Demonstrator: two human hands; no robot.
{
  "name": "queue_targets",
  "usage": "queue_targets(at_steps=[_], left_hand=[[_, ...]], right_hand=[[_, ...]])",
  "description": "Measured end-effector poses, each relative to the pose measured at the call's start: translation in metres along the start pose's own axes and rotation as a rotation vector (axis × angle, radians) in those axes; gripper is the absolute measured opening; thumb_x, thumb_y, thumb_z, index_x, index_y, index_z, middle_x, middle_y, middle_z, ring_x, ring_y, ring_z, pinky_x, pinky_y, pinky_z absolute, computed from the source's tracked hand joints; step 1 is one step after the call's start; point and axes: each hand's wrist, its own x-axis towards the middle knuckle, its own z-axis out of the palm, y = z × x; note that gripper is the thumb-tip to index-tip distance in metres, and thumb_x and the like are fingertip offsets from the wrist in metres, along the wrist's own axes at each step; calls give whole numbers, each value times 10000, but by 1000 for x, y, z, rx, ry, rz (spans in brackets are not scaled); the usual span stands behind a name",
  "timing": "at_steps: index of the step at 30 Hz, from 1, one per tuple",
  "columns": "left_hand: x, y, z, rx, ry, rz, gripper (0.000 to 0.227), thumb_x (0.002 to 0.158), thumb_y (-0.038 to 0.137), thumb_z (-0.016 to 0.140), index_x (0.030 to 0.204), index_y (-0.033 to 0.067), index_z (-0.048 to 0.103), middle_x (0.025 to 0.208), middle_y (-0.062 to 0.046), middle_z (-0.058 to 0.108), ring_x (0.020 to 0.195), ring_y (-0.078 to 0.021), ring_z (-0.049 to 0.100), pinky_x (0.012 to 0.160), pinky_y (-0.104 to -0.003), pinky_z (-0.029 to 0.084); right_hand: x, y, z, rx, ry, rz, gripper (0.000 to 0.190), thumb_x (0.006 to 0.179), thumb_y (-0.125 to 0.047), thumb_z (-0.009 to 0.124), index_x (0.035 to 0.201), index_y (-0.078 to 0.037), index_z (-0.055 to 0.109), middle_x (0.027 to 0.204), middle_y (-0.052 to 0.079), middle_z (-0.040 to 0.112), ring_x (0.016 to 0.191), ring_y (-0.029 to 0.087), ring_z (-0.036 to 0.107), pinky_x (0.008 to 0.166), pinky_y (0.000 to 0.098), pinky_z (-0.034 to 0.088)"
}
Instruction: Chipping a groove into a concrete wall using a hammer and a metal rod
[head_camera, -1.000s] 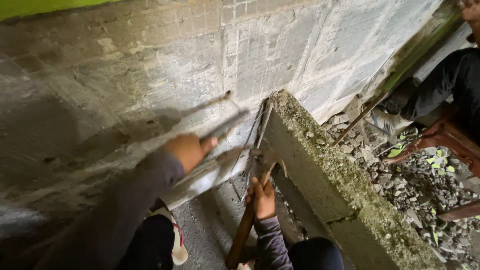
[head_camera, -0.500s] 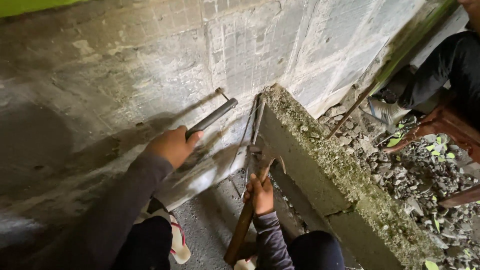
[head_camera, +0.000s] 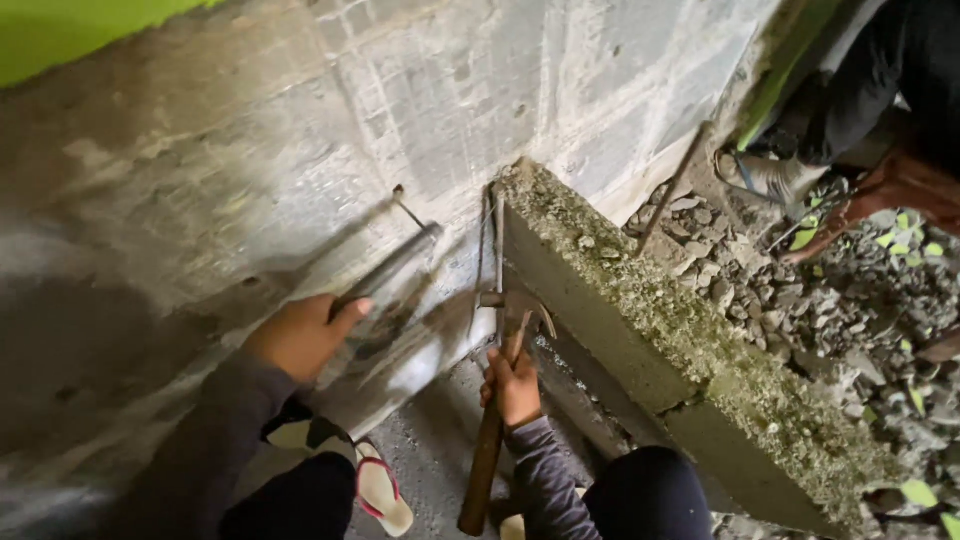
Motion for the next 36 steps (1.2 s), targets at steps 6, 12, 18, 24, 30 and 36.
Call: queue_targets(at_steps=[6, 12, 18, 24, 30, 36], left_hand=[[23, -7, 7, 27, 100, -56, 772, 967, 763, 386, 1057, 72, 719, 1038, -192, 776, 1109, -368, 715, 915, -485, 565], [31, -14, 12, 1, 130, -17, 820, 959, 808, 363, 945, 80, 743, 941, -162, 780, 1056, -365, 734, 896, -484, 545], [-8, -3, -3, -21, -127, 7, 771, 951, 679, 481, 982, -40, 757, 1012, -256, 788, 1011, -407, 734, 883, -470, 557], [3, -23, -2, 240, 182, 98, 640, 1015, 678, 422, 834, 100, 626, 742, -170, 706, 759, -356, 732, 674, -420, 529], [15, -22, 9, 113, 228, 31, 744, 957, 760, 448, 777, 71, 663, 749, -166, 723, 821, -377, 744, 698, -452, 543], [26, -21, 26, 105, 333, 225, 557, 1029, 661, 421, 988, 124, 564, 750, -225, 715, 777, -446, 737, 656, -520, 532]], right_hand=[[7, 7, -2, -4, 38, 12, 262, 942, -171, 689, 988, 16, 512, 584, 162, 522, 364, 281, 551, 302, 456, 487], [3, 2, -3, -3, 41, 23, 271, 935, -169, 698, 993, 9, 503, 594, 156, 505, 374, 279, 545, 306, 451, 485], [7, -4, -6, -31, 59, 33, 261, 936, -164, 697, 969, 18, 514, 564, 158, 513, 363, 285, 549, 301, 460, 497], [4, -3, -2, -115, 21, -150, 189, 949, -108, 649, 1003, 32, 535, 572, 161, 538, 375, 266, 564, 320, 394, 487], [-25, -21, 19, -135, -64, -297, 125, 921, -16, 578, 1036, 33, 574, 564, 143, 543, 373, 233, 567, 348, 339, 491], [-24, -2, 22, -78, -91, -317, 165, 923, -36, 592, 1079, 17, 590, 564, 137, 549, 359, 237, 573, 356, 329, 490]])
